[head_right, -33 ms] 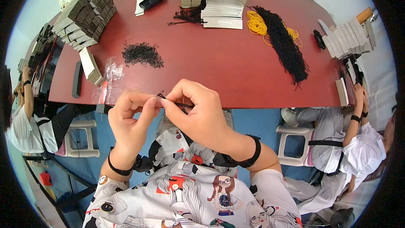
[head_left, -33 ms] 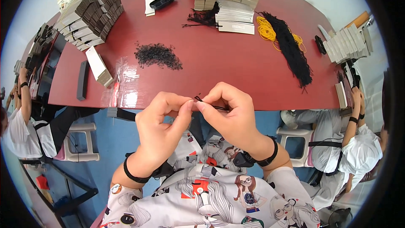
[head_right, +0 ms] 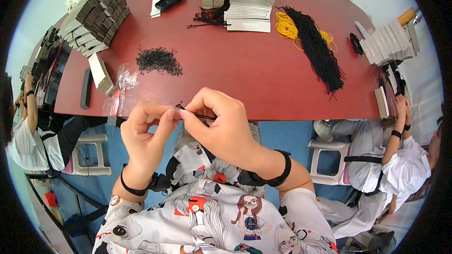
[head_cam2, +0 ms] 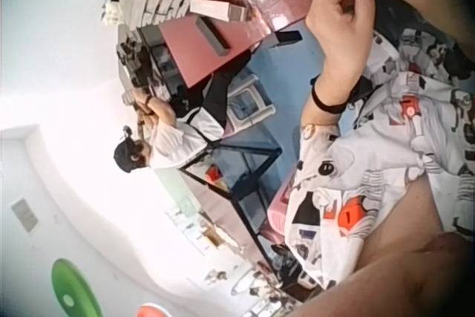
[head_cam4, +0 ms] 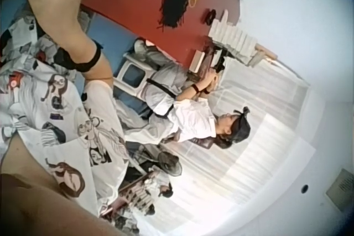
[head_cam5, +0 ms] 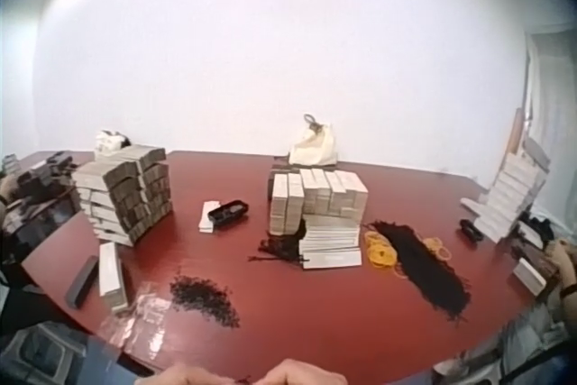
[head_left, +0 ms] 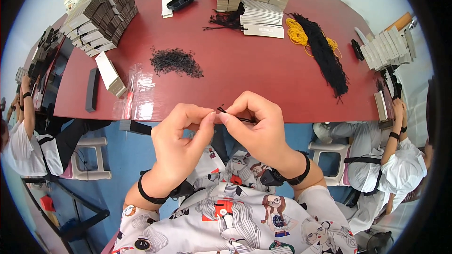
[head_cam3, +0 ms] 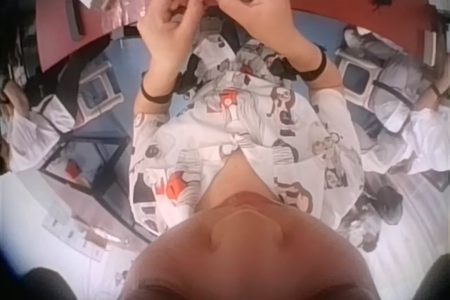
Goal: Manually threading strings through product hang-tags and knotting them.
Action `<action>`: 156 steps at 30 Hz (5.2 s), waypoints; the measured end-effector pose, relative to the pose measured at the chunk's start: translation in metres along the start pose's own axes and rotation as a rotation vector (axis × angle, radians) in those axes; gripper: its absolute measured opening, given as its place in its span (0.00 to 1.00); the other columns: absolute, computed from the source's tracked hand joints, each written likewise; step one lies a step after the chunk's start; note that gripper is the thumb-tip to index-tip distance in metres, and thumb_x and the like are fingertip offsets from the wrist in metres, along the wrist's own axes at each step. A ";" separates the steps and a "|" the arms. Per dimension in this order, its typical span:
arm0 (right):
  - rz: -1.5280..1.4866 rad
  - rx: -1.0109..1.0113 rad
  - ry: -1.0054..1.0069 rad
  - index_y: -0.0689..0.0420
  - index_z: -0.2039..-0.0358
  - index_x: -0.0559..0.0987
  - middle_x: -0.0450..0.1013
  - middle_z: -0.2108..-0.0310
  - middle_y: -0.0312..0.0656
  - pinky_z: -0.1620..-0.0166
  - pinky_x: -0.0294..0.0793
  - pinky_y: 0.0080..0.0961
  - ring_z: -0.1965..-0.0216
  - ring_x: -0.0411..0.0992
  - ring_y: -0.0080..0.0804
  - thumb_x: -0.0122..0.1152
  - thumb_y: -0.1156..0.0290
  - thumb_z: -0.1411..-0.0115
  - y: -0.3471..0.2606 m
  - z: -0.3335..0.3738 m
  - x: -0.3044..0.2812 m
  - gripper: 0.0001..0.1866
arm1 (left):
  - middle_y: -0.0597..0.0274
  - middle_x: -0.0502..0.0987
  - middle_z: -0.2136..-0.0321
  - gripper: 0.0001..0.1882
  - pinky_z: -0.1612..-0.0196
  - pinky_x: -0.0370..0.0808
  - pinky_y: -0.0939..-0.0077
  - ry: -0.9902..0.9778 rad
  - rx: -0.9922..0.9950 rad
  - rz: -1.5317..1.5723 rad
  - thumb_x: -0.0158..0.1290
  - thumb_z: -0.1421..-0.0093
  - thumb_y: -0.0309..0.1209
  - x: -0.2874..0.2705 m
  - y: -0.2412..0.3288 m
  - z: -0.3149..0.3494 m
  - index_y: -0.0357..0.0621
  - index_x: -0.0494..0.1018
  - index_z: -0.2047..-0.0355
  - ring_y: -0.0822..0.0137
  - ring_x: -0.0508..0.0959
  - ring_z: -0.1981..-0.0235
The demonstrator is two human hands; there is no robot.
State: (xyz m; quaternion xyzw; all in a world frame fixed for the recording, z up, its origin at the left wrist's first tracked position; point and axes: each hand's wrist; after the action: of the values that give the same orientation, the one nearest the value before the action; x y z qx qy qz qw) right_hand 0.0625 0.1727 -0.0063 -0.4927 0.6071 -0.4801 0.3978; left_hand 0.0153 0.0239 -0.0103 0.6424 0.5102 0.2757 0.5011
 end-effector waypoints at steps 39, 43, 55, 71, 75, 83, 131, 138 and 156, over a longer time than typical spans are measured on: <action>0.390 -0.131 -0.143 0.61 0.74 0.77 0.70 0.77 0.40 0.74 0.66 0.20 0.77 0.69 0.27 0.61 0.76 0.51 0.006 -0.010 -0.016 0.04 | 0.64 0.72 0.74 0.04 0.78 0.69 0.89 -0.059 -0.248 0.377 0.48 0.41 0.24 0.008 -0.022 0.002 0.37 0.67 0.65 0.80 0.71 0.78; 0.879 -0.596 0.402 0.60 0.76 0.76 0.70 0.78 0.38 0.72 0.65 0.21 0.74 0.68 0.27 0.60 0.76 0.51 0.016 -0.020 -0.011 0.03 | 0.65 0.70 0.77 0.03 0.82 0.66 0.89 0.071 -0.228 0.359 0.47 0.40 0.24 0.008 -0.021 -0.003 0.38 0.66 0.66 0.80 0.69 0.82; -0.537 0.249 -0.053 0.63 0.69 0.74 0.69 0.73 0.30 0.70 0.65 0.13 0.72 0.66 0.14 0.55 0.73 0.42 0.028 -0.005 0.005 0.06 | 0.64 0.70 0.75 0.03 0.81 0.66 0.90 0.052 -0.156 0.178 0.47 0.41 0.22 0.007 -0.010 0.011 0.37 0.66 0.66 0.80 0.70 0.78; 0.615 -0.212 -0.269 0.59 0.79 0.72 0.68 0.80 0.39 0.72 0.66 0.29 0.76 0.66 0.36 0.58 0.74 0.56 -0.007 -0.012 -0.006 0.05 | 0.53 0.71 0.69 0.11 0.69 0.72 0.69 -0.184 0.534 -0.219 0.50 0.48 0.16 -0.005 -0.046 -0.004 0.38 0.63 0.65 0.56 0.72 0.70; 0.751 -0.327 -0.209 0.58 0.80 0.72 0.68 0.79 0.38 0.72 0.66 0.28 0.75 0.67 0.35 0.59 0.74 0.57 -0.006 -0.012 -0.006 0.05 | 0.55 0.70 0.73 0.10 0.73 0.69 0.73 -0.047 0.517 -0.262 0.51 0.49 0.16 0.003 -0.044 0.003 0.37 0.65 0.67 0.60 0.70 0.76; 0.988 -1.132 -0.187 0.58 0.76 0.75 0.68 0.78 0.34 0.75 0.65 0.23 0.77 0.65 0.28 0.61 0.71 0.62 -0.004 -0.025 -0.019 0.10 | 0.70 0.73 0.75 0.02 0.72 0.66 0.88 -0.209 -0.346 0.463 0.49 0.41 0.24 -0.015 -0.010 0.006 0.39 0.68 0.68 0.83 0.70 0.74; -0.099 0.023 -0.407 0.60 0.68 0.67 0.64 0.74 0.31 0.70 0.62 0.13 0.73 0.60 0.13 0.53 0.73 0.41 0.000 -0.014 -0.008 0.06 | 0.69 0.73 0.81 0.05 0.79 0.64 0.91 -0.168 -0.079 0.007 0.54 0.47 0.20 -0.023 0.012 0.001 0.37 0.74 0.68 0.85 0.68 0.81; -0.509 0.294 -0.557 0.58 0.67 0.66 0.61 0.76 0.30 0.71 0.59 0.14 0.75 0.58 0.15 0.50 0.70 0.40 0.013 -0.019 -0.013 0.06 | 0.59 0.77 0.79 0.07 0.78 0.68 0.84 -0.104 0.258 -0.286 0.57 0.53 0.20 -0.029 0.005 0.000 0.40 0.76 0.71 0.73 0.75 0.81; 0.561 -0.396 -0.350 0.59 0.74 0.73 0.73 0.75 0.42 0.70 0.70 0.30 0.73 0.73 0.34 0.59 0.61 0.49 0.012 -0.121 0.106 0.13 | 0.42 0.76 0.72 0.06 0.76 0.77 0.75 0.189 -0.031 0.230 0.44 0.40 0.26 -0.133 0.005 0.085 0.35 0.64 0.69 0.57 0.79 0.69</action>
State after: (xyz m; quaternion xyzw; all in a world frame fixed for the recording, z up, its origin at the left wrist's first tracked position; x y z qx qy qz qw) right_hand -0.0771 0.0927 0.0080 -0.4492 0.7222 -0.1346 0.5084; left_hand 0.0473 -0.1310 -0.0147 0.6598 0.4738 0.3983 0.4261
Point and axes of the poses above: each hand's wrist, its own z-axis away from the middle knuckle, its own x-axis out of the palm, y = z × x
